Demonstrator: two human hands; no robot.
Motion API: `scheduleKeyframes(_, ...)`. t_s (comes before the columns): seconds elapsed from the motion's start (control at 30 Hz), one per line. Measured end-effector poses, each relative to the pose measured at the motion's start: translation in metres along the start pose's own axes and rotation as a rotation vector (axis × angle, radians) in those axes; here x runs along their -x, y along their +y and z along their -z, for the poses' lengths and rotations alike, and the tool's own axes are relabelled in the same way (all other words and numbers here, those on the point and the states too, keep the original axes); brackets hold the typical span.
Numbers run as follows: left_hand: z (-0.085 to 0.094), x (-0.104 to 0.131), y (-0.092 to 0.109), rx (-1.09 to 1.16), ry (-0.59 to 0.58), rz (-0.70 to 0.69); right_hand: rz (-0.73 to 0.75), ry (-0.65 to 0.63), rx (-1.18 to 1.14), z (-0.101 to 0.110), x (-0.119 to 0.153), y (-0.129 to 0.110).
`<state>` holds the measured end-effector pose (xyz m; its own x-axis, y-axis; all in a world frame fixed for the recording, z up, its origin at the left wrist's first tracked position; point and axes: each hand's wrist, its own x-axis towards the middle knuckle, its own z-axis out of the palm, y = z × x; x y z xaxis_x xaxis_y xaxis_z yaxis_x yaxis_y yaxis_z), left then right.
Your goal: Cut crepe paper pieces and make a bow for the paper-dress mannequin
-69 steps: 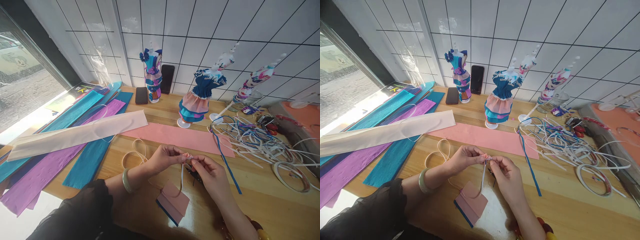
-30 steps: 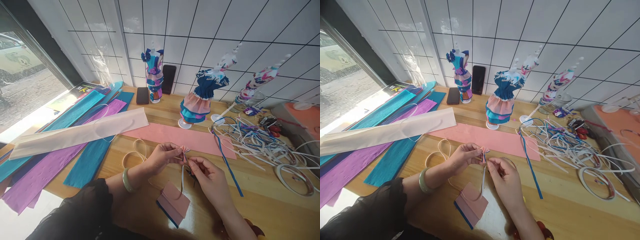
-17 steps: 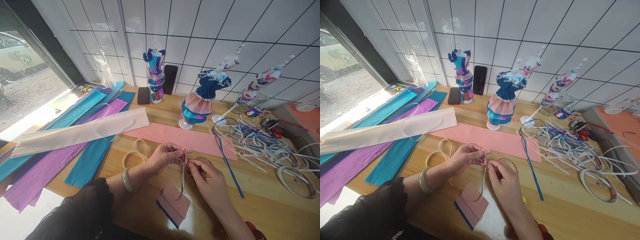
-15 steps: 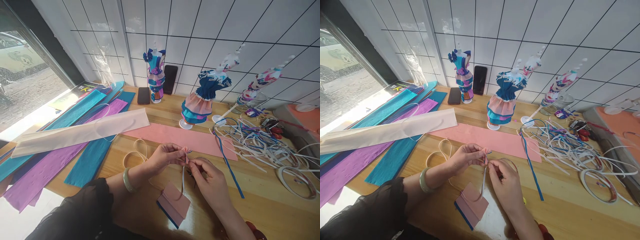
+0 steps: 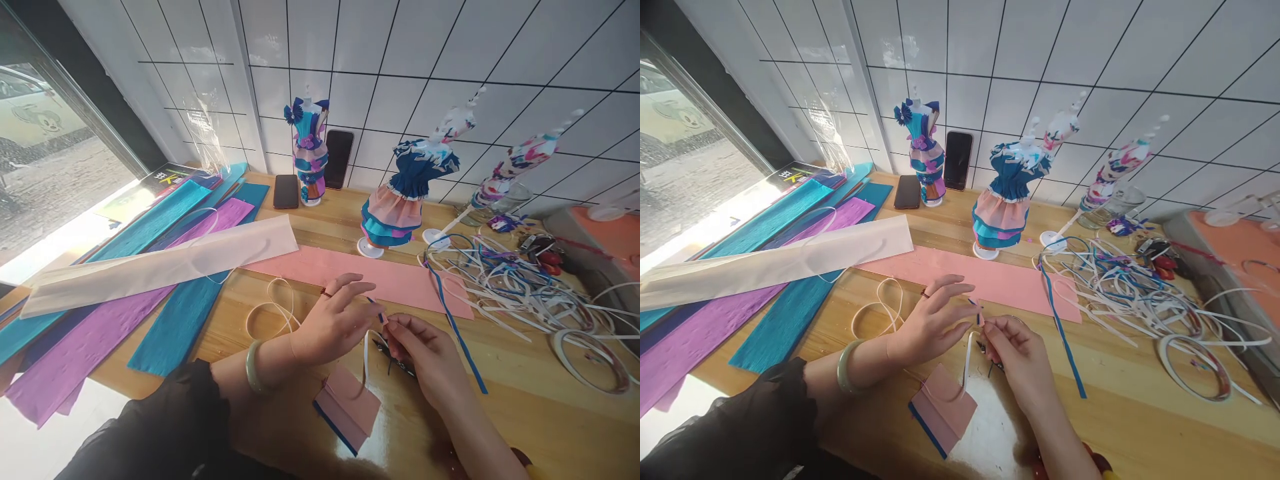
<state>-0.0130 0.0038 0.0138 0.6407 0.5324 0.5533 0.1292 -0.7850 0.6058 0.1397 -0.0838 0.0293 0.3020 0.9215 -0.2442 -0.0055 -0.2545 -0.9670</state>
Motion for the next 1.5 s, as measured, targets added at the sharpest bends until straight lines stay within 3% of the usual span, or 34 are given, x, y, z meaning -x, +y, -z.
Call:
scheduleKeyframes(0.1, 0.001, -0.002, -0.002, -0.021, -0.050, -0.064, -0.052, -0.055, -0.047, 0.000, 0.000, 0.001)
scheduleKeyframes(0.23, 0.002, -0.005, -0.001, 0.130, -0.110, 0.016, -0.111, -0.101, -0.075, 0.001, 0.000, -0.002)
scheduleKeyframes(0.33, 0.002, -0.007, 0.003, 0.316, -0.111, 0.189, -0.090, -0.090, -0.098, 0.002, 0.000, -0.005)
scheduleKeyframes(0.47, -0.002, -0.005, 0.006, 0.629, -0.107, 0.554, -0.004, -0.009, -0.032, 0.002, 0.002, -0.005)
scheduleKeyframes(0.57, -0.006, -0.003, 0.004, 0.888, -0.161, 0.671, 0.084, 0.063, 0.133, 0.000, 0.004, -0.002)
scheduleKeyframes(0.73, -0.006, -0.003, 0.004, 0.827, -0.163, 0.678, 0.187, 0.093, 0.325, -0.001, 0.007, 0.004)
scheduleKeyframes(0.9, -0.005, -0.004, 0.007, 0.742, -0.145, 0.663, 0.190, 0.114, 0.330, -0.001, 0.006, 0.005)
scheduleKeyframes(1.17, -0.004, -0.005, 0.005, 1.137, -0.179, 0.680, 0.149, 0.066, 0.183, -0.002, 0.007, -0.003)
scheduleKeyframes(1.5, -0.006, -0.002, 0.000, 1.145, -0.221, 0.689, 0.166, 0.072, 0.208, -0.001, 0.007, 0.002)
